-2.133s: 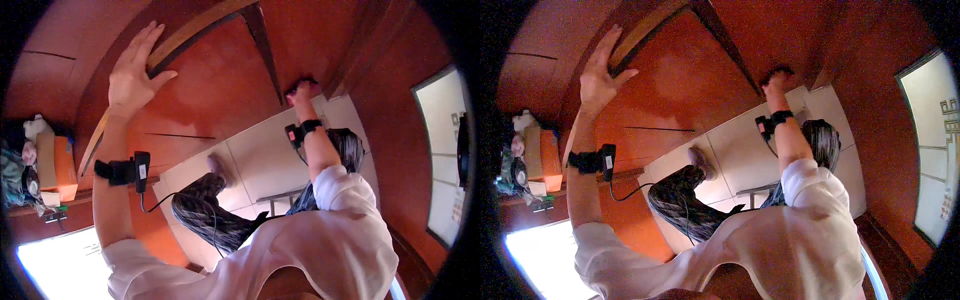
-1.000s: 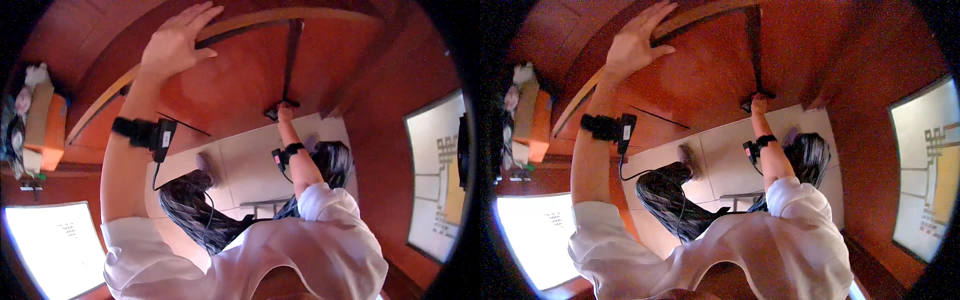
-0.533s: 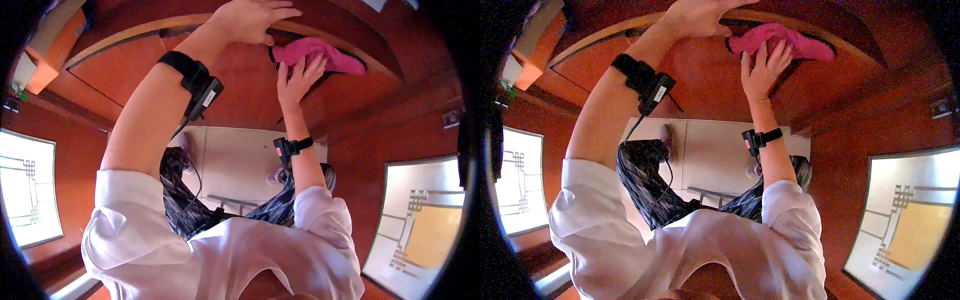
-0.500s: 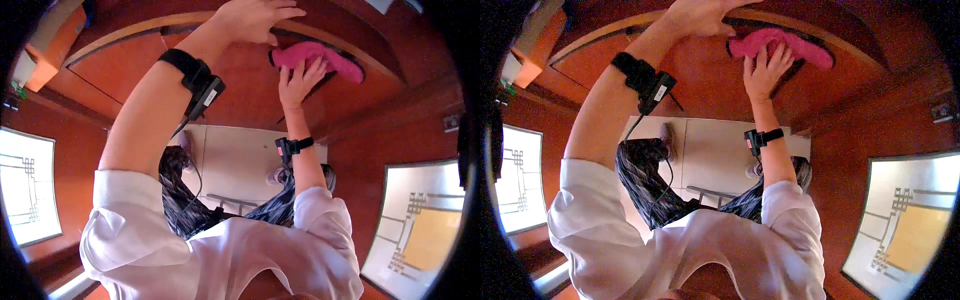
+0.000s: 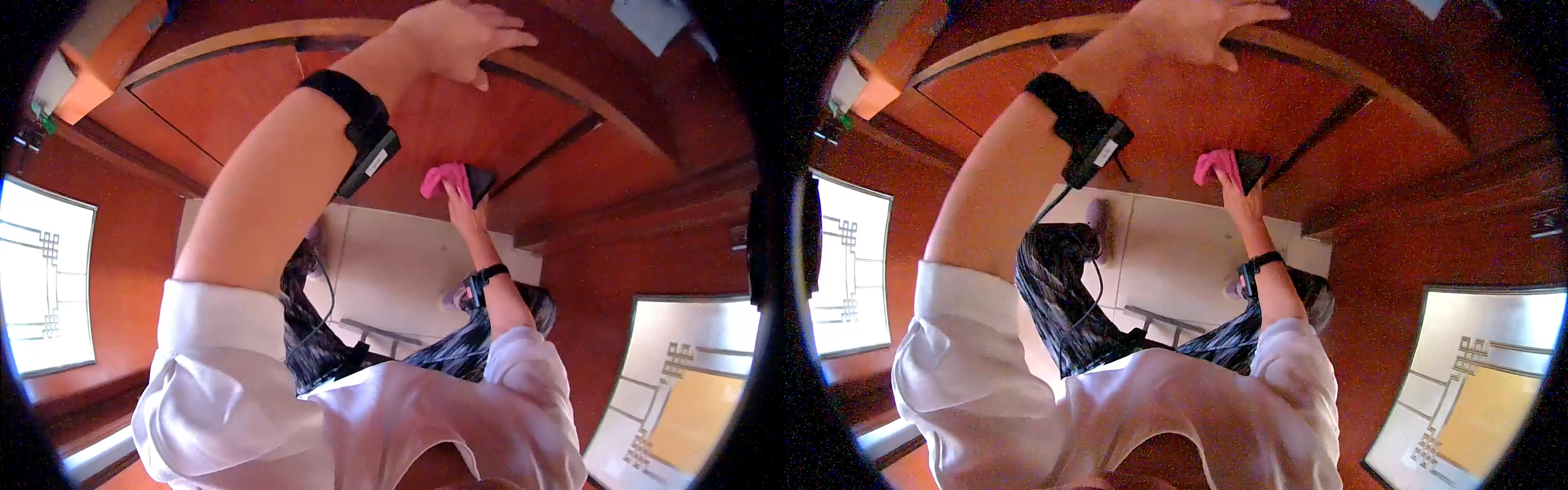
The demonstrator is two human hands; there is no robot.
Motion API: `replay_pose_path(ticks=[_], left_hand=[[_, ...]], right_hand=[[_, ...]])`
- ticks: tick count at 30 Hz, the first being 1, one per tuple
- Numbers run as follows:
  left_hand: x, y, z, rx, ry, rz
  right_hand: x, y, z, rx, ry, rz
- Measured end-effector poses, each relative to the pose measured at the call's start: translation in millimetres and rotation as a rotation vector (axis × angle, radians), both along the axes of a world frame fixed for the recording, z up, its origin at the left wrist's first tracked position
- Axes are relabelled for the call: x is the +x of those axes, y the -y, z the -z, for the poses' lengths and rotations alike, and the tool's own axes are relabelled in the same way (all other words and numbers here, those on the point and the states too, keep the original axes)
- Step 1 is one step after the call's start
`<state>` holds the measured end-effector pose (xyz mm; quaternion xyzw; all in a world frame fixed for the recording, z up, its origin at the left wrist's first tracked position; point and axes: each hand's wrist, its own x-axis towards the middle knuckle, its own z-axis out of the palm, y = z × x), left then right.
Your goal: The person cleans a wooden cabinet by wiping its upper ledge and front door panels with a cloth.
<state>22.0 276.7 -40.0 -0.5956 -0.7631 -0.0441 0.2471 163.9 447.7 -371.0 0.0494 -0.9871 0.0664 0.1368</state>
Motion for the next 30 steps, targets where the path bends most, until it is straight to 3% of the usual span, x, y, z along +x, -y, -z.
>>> replay_pose_path(ticks=[1,4,7,9,14,16,17,18,19,21,22,23,26,27,29,30], left_hand=[[-8.6,-7.3,9.4,0.107,-0.114,-0.004],[-2.3,-5.0,6.4,0.075,-0.081,-0.028],[-6.1,-5.7,2.7,0.028,-0.073,0.017],[-14.1,-9.1,2.8,-0.006,-0.065,0.042],[-13.6,1.3,-4.2,0.024,0.041,0.017],[-19.8,20.8,1.7,0.084,0.131,0.056],[-24.7,37.8,1.4,0.149,0.067,0.032],[-29.6,57.2,0.8,0.218,0.005,0.007],[-27.1,80.2,-5.7,0.217,0.009,-0.006],[-13.3,127.0,-19.9,0.070,0.193,-0.212],[-13.9,146.0,-16.4,0.071,0.193,-0.221],[-15.2,163.1,-13.5,0.109,0.247,-0.333],[-24.2,180.6,-8.9,0.164,0.304,-0.452],[-25.1,183.5,-7.8,0.175,0.316,-0.458],[-24.5,181.4,-8.2,0.168,0.348,-0.483],[-22.9,179.5,-8.6,0.150,0.373,-0.509]], right_hand=[[-2.5,-1.9,-15.6,0.017,-0.017,0.002],[-2.2,5.8,-69.7,-0.140,-0.171,-0.056],[-20.7,26.4,-154.0,0.318,-0.431,0.018],[-31.6,33.9,-193.9,0.224,-0.554,0.008],[-37.2,53.0,-178.4,-0.077,-0.535,-0.036],[-37.4,69.4,-163.4,0.048,-0.498,0.096],[-34.5,70.4,-159.1,0.310,-0.523,0.036],[-40.2,66.3,-138.7,0.306,-0.521,0.028],[-48.7,60.6,-105.5,-0.233,-0.323,-0.059],[-33.3,80.0,-114.5,-0.887,-0.003,0.078],[-24.3,79.8,-103.0,-0.886,0.002,0.070],[-17.9,73.5,-88.0,-0.712,0.022,0.000],[-11.6,75.1,-99.7,-0.464,0.155,-0.070],[-21.1,61.3,-81.7,-0.029,-0.093,-0.225],[-30.3,41.8,-62.3,0.423,-0.324,-0.376],[-26.3,52.0,-89.0,-0.042,-0.080,-0.276]])
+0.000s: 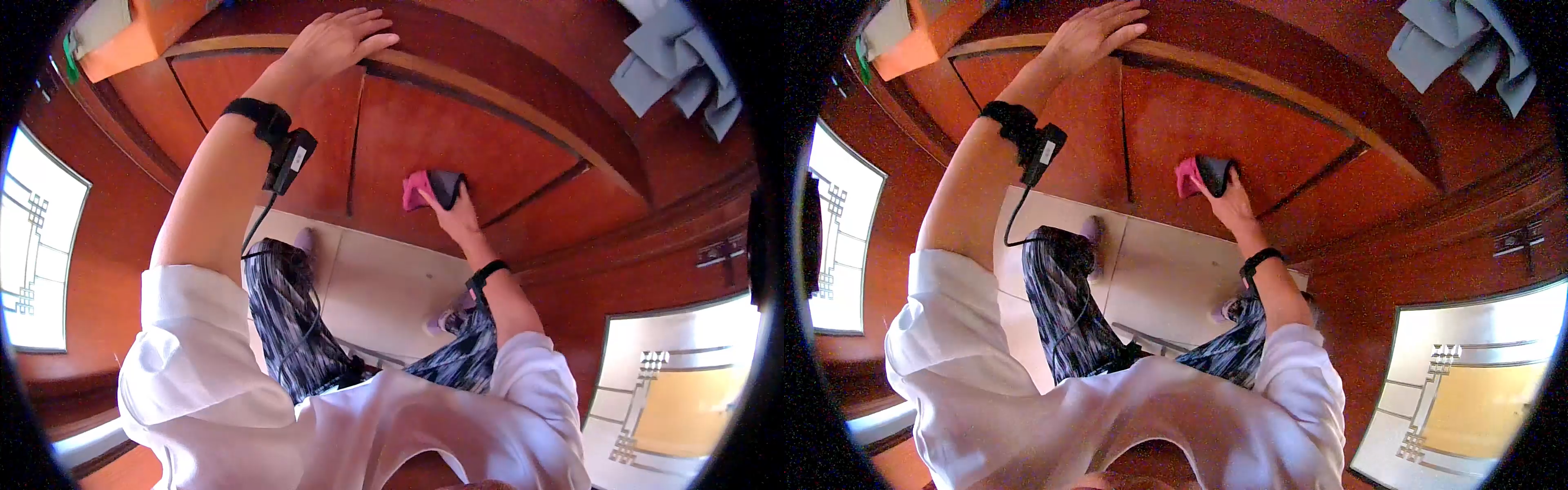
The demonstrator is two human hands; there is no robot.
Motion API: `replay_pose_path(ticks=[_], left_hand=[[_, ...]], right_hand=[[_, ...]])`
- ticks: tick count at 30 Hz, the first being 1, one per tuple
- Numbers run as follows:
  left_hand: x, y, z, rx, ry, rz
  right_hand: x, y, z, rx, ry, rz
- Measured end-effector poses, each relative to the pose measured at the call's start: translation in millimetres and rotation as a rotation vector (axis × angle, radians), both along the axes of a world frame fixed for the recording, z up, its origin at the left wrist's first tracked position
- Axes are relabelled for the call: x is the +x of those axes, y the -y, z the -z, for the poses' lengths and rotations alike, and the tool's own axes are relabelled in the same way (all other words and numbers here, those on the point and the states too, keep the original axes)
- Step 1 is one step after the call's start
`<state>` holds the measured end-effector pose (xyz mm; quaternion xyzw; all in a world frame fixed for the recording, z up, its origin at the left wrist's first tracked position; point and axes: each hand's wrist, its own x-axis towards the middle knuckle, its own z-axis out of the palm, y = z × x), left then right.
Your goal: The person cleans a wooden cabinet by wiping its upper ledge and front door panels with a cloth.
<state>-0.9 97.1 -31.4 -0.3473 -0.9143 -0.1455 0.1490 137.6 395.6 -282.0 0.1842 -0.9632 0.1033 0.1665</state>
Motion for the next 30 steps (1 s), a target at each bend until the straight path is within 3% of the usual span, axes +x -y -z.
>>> replay_pose_path(ticks=[2,6,9,11,15,20,22,23,25,28,30], left_hand=[[-3.3,0.6,2.2,0.001,-0.016,0.022],[-1.6,-0.3,0.7,-0.098,-0.101,0.023],[-10.5,1.2,4.2,-0.089,-0.149,0.103],[-13.7,0.9,6.3,-0.109,-0.182,0.114],[-10.0,1.7,-4.2,-0.123,-0.206,0.158],[-16.1,-4.0,-0.4,-0.115,-0.208,0.130],[-13.6,-3.4,-1.4,-0.105,-0.185,0.084],[-14.6,-3.3,-2.0,-0.110,-0.184,0.080],[-14.0,-3.1,-2.9,-0.117,-0.155,0.076],[-15.6,-3.6,-1.1,-0.103,-0.121,0.066],[-16.1,-3.2,-1.4,-0.097,-0.125,0.080]], right_hand=[[-9.2,10.6,-26.4,-0.472,0.194,0.015],[-39.5,25.3,-96.3,0.165,-0.358,-0.033],[-55.7,46.1,-124.9,0.267,-0.638,-0.036],[-60.4,65.5,-126.4,0.125,-0.664,0.045],[-78.0,79.0,-99.7,0.036,-0.713,0.012],[-84.4,83.9,-21.0,0.310,-0.385,-0.262],[-89.5,71.4,42.6,0.598,-0.284,-0.399],[-86.8,72.8,50.1,0.593,-0.286,-0.403],[-69.1,76.3,61.2,0.821,-0.025,-0.453],[-59.3,65.4,95.5,0.831,-0.113,-0.436],[-60.5,64.8,86.3,0.849,-0.081,-0.429]])
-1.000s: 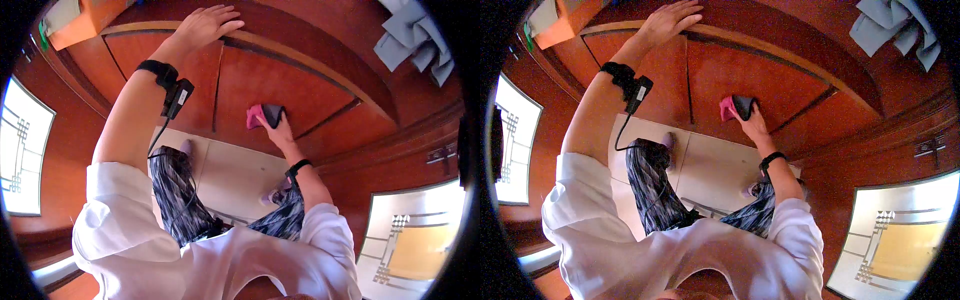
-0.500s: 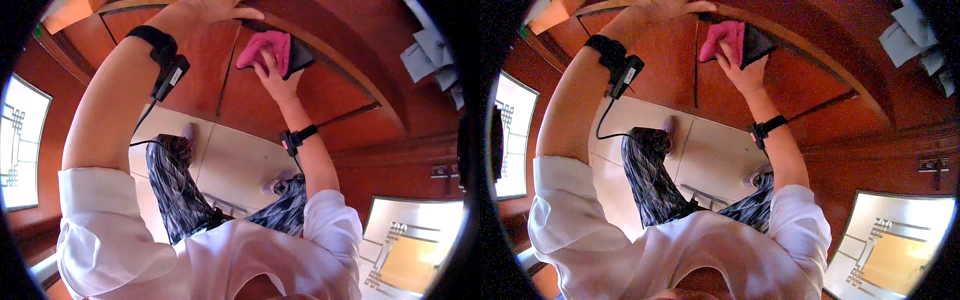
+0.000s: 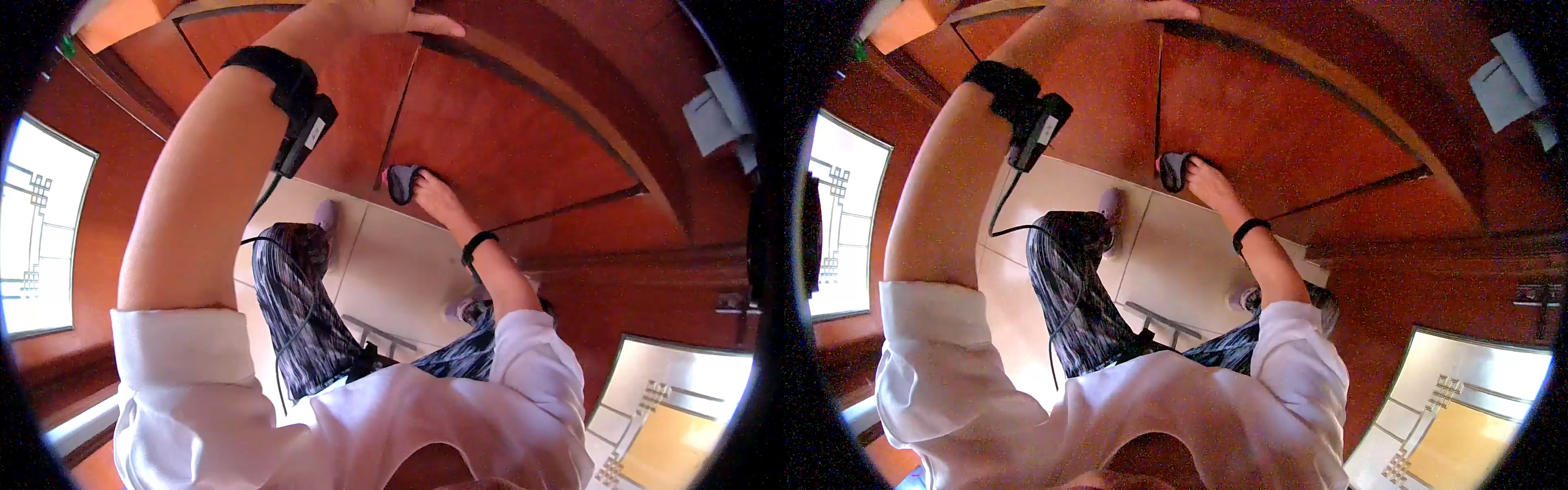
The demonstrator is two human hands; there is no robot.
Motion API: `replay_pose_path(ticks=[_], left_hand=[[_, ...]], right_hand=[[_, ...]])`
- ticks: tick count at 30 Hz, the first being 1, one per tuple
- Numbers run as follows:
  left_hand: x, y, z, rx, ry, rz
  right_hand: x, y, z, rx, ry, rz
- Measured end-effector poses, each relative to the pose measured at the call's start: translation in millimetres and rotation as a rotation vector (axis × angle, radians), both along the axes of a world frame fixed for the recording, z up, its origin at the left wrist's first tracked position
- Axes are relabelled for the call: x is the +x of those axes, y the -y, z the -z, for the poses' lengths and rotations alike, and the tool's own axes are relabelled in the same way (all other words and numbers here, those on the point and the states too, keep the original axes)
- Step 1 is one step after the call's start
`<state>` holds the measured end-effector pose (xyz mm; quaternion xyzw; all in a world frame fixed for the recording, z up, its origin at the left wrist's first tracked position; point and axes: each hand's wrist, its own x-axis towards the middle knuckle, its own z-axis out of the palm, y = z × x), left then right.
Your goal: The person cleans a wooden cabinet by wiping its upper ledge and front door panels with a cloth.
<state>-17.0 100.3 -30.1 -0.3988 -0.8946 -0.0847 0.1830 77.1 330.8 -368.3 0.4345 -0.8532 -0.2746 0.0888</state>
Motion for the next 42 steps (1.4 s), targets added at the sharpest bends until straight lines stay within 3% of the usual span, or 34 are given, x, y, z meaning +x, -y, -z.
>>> replay_pose_path(ticks=[4,7,12,16,20,22,30,34,35,37,40,42], left_hand=[[0.2,2.3,-0.7,0.003,0.015,0.021],[2.8,0.0,0.4,0.000,0.004,-0.002],[9.1,2.1,-1.8,0.021,-0.021,-0.007],[2.3,2.8,3.9,0.043,-0.098,0.018],[0.9,-1.1,3.3,-0.003,-0.099,-0.014],[1.9,-2.4,2.9,-0.019,-0.100,-0.026],[-0.5,-2.8,3.6,0.005,-0.098,-0.022],[6.3,-1.7,2.5,0.037,-0.118,-0.007],[5.6,-1.6,2.6,0.045,-0.123,-0.001],[5.0,-0.1,2.7,0.066,-0.137,0.016],[10.4,1.5,0.3,0.074,-0.111,0.018],[14.1,0.8,-0.1,0.061,-0.116,-0.026]], right_hand=[[-9.3,-4.4,-49.8,-0.040,-0.059,-0.013],[0.0,11.5,-146.2,-0.086,-0.184,0.098],[-19.2,33.2,-231.0,-0.457,-0.474,0.052],[-28.7,59.0,-213.9,-0.674,-0.559,-0.043],[-45.4,66.9,-130.5,-0.525,-0.359,0.023],[-44.1,65.7,-86.6,-0.214,-0.040,-0.033],[-22.5,27.4,36.6,-0.005,-0.004,-0.095],[-3.5,-8.9,22.0,0.124,0.053,-0.007],[-0.5,-19.1,12.3,-0.098,-0.061,-0.076],[5.7,-42.9,-10.2,-0.098,-0.084,-0.016],[20.0,-53.7,-85.2,-0.046,-0.190,0.110],[20.6,-56.5,-132.4,-0.290,-0.309,0.172]])
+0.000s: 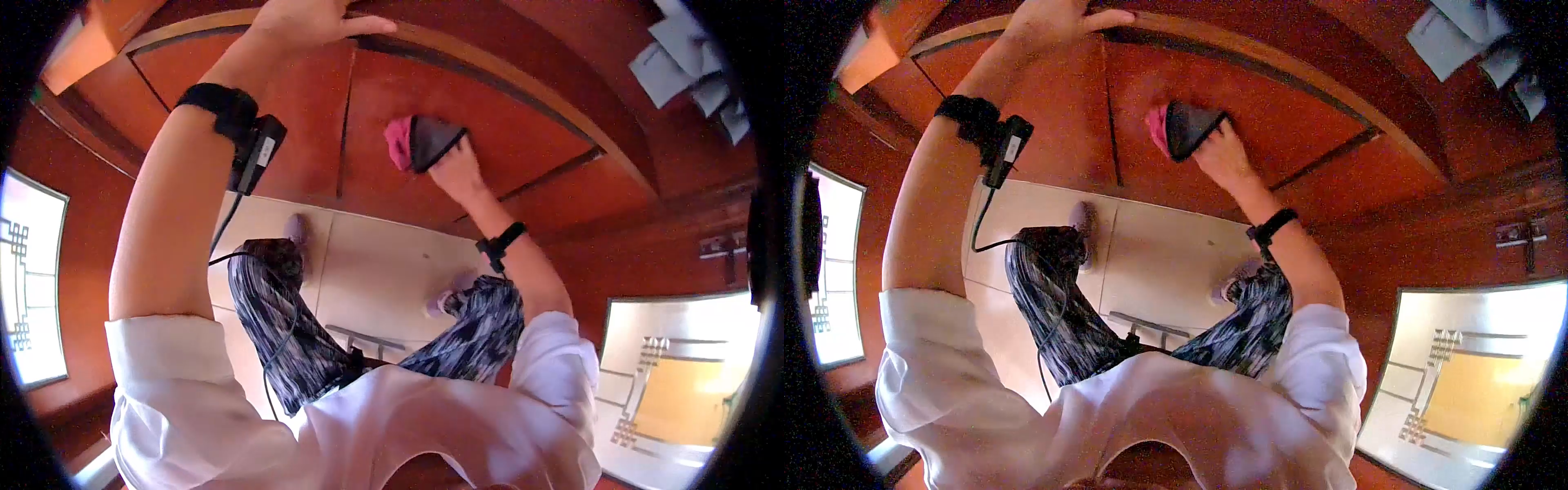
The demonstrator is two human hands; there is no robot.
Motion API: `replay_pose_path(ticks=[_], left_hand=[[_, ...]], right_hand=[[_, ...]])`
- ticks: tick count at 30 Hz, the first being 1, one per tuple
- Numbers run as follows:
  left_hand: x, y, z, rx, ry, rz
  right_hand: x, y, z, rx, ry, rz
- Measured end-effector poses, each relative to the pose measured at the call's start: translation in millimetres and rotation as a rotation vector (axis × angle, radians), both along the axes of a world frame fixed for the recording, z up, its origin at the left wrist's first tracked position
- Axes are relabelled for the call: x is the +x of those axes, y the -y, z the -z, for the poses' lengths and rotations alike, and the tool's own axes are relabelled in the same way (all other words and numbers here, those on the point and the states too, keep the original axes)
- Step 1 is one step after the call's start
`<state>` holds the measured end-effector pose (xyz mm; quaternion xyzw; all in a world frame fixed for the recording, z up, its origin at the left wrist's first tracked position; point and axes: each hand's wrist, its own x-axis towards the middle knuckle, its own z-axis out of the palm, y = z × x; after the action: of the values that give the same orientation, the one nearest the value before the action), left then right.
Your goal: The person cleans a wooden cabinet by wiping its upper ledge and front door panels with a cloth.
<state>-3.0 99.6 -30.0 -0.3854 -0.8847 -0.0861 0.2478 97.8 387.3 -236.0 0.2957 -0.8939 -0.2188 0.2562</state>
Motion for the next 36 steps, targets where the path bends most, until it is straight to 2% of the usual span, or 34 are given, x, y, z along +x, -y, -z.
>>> replay_pose_path(ticks=[2,3,4,5,6,7,10,11,13,15,16,18,21,22,24,26,28,31,32,34,35,36], left_hand=[[2.8,1.3,-0.8,-0.001,0.009,-0.010],[4.1,1.1,-1.9,-0.007,0.016,-0.032],[5.3,2.1,-2.6,-0.011,0.022,-0.028],[4.3,1.2,-2.8,-0.019,0.015,-0.037],[1.4,-1.2,-1.3,-0.034,0.012,-0.046],[-0.4,0.8,-0.7,-0.034,-0.032,-0.029],[2.7,-3.6,-5.2,-0.030,-0.023,-0.031],[2.1,-3.0,-5.5,-0.031,-0.046,-0.010],[-2.1,-4.4,-3.5,-0.046,-0.044,0.000],[-5.3,-5.9,-1.9,-0.053,-0.043,0.013],[-5.8,-6.6,-2.0,-0.056,-0.043,0.002],[-6.4,-6.1,-2.5,-0.059,-0.043,-0.009],[-8.1,-0.7,-2.3,-0.082,-0.032,-0.010],[-8.0,-1.5,-0.8,-0.070,0.002,-0.013],[-2.4,-1.4,-4.1,-0.047,0.029,-0.006],[2.6,-4.2,-4.2,-0.064,0.054,-0.080],[3.6,-4.7,-5.3,-0.042,0.050,-0.054],[8.5,-5.6,-7.0,-0.017,0.067,-0.036],[9.0,-6.3,-7.8,-0.002,0.080,-0.046],[7.7,-4.5,-8.0,-0.013,0.104,-0.042],[7.2,-4.0,-8.8,-0.018,0.114,-0.056],[6.4,-5.8,-8.9,-0.025,0.119,-0.052]], right_hand=[[-4.2,11.7,-45.3,-0.098,-0.173,0.058],[-1.8,16.9,-65.8,-0.099,-0.171,0.067],[0.2,23.1,-84.2,-0.220,-0.187,0.006],[-0.3,26.2,-89.4,-0.341,-0.204,-0.055],[-2.1,30.5,-80.9,-0.350,-0.194,-0.048],[-3.7,39.3,-71.8,-0.764,0.043,-0.094],[-16.3,22.8,-2.5,-0.536,0.103,-0.199],[-18.0,17.9,22.9,-0.167,-0.022,-0.186],[-12.9,1.3,84.5,-0.096,0.493,-0.064],[-6.1,-13.3,128.5,0.067,0.371,-0.199],[-1.9,-21.3,138.4,0.068,0.369,-0.201],[11.1,-37.6,152.0,0.318,0.504,-0.155],[23.4,-87.5,188.9,0.281,0.544,-0.114],[26.3,-98.5,179.7,0.287,0.540,-0.108],[38.4,-110.9,141.5,0.487,0.541,0.000],[52.5,-107.8,74.9,0.382,0.475,0.071],[52.2,-129.3,55.7,0.299,0.316,0.161],[57.9,-112.0,-17.4,0.172,0.064,0.297],[57.0,-105.0,-31.3,0.167,0.078,0.310],[54.0,-91.1,-42.5,-0.089,-0.140,0.201],[51.8,-79.6,-35.3,-0.094,-0.134,0.206],[48.0,-65.8,-26.4,-0.491,-0.086,0.216]])
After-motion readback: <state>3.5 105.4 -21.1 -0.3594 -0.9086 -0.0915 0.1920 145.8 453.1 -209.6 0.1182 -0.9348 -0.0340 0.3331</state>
